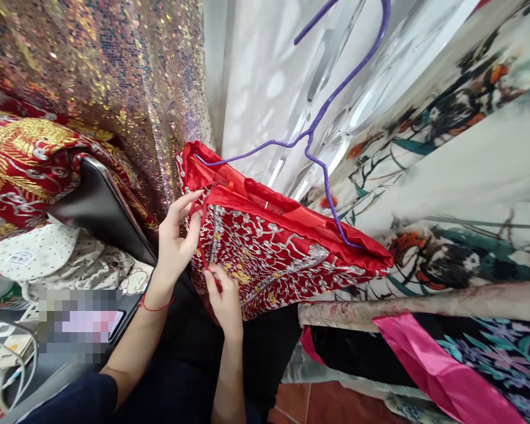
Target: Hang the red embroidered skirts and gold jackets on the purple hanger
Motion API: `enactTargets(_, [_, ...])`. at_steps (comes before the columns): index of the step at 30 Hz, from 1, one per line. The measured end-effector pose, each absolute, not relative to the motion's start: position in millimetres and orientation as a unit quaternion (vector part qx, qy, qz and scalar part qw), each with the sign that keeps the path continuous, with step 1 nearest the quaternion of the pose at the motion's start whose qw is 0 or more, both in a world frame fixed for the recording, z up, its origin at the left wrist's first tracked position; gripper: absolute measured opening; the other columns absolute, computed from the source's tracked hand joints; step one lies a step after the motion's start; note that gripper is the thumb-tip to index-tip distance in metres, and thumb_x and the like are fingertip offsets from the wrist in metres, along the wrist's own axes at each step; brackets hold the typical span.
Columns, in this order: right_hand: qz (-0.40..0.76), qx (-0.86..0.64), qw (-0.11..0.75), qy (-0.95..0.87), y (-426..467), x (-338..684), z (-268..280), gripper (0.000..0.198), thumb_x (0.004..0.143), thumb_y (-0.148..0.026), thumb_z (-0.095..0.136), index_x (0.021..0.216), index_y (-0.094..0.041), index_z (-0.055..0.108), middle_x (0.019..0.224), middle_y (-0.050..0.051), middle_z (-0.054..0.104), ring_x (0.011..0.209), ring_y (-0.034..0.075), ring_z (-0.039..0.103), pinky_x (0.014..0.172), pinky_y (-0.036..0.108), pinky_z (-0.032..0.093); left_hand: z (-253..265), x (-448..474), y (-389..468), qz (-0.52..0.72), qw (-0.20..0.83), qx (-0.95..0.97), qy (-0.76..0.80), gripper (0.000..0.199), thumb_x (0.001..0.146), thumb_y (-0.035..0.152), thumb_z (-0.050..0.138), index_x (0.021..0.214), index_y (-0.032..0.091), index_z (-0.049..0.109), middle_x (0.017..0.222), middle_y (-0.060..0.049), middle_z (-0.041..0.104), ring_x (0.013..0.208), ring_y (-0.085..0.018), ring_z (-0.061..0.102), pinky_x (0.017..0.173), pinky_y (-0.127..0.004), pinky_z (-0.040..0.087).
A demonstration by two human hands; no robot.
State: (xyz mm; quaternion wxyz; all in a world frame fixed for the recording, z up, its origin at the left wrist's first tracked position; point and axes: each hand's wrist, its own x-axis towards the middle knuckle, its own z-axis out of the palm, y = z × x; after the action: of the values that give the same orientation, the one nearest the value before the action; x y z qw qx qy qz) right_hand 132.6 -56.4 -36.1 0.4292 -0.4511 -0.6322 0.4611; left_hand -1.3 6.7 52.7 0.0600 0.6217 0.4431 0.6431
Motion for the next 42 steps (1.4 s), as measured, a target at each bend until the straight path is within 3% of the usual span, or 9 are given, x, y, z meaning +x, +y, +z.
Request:
enactTargets(4, [0.469,-0.445,0.432,-0.629,-56.4,129.2,-33.6,0.024,0.102,-0.041,0.05,0.1,-0.023,0.067,0.079,0.0,0.068,0.074,0.016,0.063,0.074,0.026,0.047,65.4,-10.4,3.5,0.596,-0.035,0.647,0.475,0.035,0.095,0.017,0.063,0.13,0.02,0.064,0.122,-0.006,0.074,0.105,-0.017,0.072,0.097,-0.032,0.057])
enactTargets(11, [0.46,-0.451,0.427,-0.635,-57.9,126.7,-31.6,0.026,0.102,-0.041,0.05,0.098,-0.023,0.068,0.084,0.0,0.07,0.074,0.015,0.063,0.074,0.026,0.047,71.3,-12.8,4.6,0.61,-0.05,0.605,0.51,0.017,0.092,0.016,0.068,0.108,0.017,0.073,0.101,-0.003,0.079,0.09,-0.015,0.074,0.087,-0.028,0.06])
enactTargets(19, [0.459,-0.45,0.437,-0.63,-58.6,128.0,-30.0,0.028,0.101,-0.043,0.051,0.1,-0.023,0.07,0.072,-0.001,0.063,0.07,0.015,0.06,0.071,0.025,0.048,56.4,-16.2,-0.3,0.675,0.06,0.519,0.522,0.019,0.098,0.037,0.063,0.101,0.019,0.066,0.092,-0.001,0.076,0.082,-0.013,0.075,0.077,-0.023,0.059])
enactTargets(26, [0.429,-0.474,0.44,-0.631,-61.2,133.0,-29.7,0.032,0.101,-0.046,0.049,0.094,-0.022,0.067,0.075,0.0,0.065,0.067,0.015,0.059,0.069,0.026,0.047,-2.1,-23.8,-25.7,0.785,0.211,0.335,0.477,0.028,0.098,0.047,0.06,0.096,0.02,0.052,0.085,-0.003,0.074,0.076,-0.014,0.075,0.068,-0.024,0.055])
enactTargets(32, [0.434,-0.483,0.445,-0.616,-61.2,135.7,-33.1,0.03,0.101,-0.045,0.05,0.092,-0.02,0.064,0.075,-0.001,0.064,0.067,0.013,0.057,0.068,0.025,0.044,-16.6,-36.5,-34.8,0.793,0.242,0.326,0.454,0.023,0.097,0.041,0.062,0.095,0.02,0.052,0.101,-0.006,0.076,0.087,-0.012,0.073,0.073,-0.022,0.051])
enactTargets(34, [0.434,-0.48,0.446,-0.618,-61.0,134.3,-32.4,0.029,0.101,-0.044,0.051,0.092,-0.02,0.064,0.074,-0.001,0.062,0.066,0.013,0.055,0.067,0.024,0.043,-4.0,-34.6,-30.3,0.76,0.223,0.4,0.462,0.022,0.094,0.037,0.068,0.103,0.021,0.055,0.117,-0.008,0.073,0.103,-0.015,0.071,0.081,-0.025,0.053])
enactTargets(37, [0.43,-0.475,0.443,-0.627,-62.7,132.0,-30.5,0.028,0.101,-0.043,0.051,0.093,-0.02,0.065,0.075,-0.001,0.064,0.066,0.013,0.056,0.068,0.025,0.044,24.5,-26.3,-18.4,0.712,0.14,0.51,0.462,0.039,0.087,0.032,0.076,0.12,0.023,0.057,0.134,-0.009,0.065,0.121,-0.019,0.063,0.096,-0.031,0.053])
enactTargets(39, [0.431,-0.474,0.439,-0.63,-64.7,131.5,-29.4,0.028,0.101,-0.043,0.051,0.095,-0.02,0.066,0.078,0.0,0.066,0.068,0.013,0.058,0.07,0.025,0.045,44.0,-20.5,-8.3,0.697,0.095,0.542,0.46,0.045,0.086,0.031,0.077,0.125,0.023,0.056,0.13,-0.009,0.066,0.12,-0.02,0.063,0.1,-0.034,0.052])
enactTargets(42, [0.431,-0.479,0.433,-0.63,-66.4,132.6,-28.4,0.03,0.101,-0.045,0.05,0.094,-0.02,0.066,0.075,0.0,0.065,0.068,0.014,0.058,0.069,0.025,0.045,62.6,-16.1,5.8,0.695,0.105,0.55,0.45,0.041,0.088,0.031,0.074,0.123,0.023,0.055,0.108,-0.004,0.07,0.104,-0.017,0.068,0.098,-0.035,0.053])
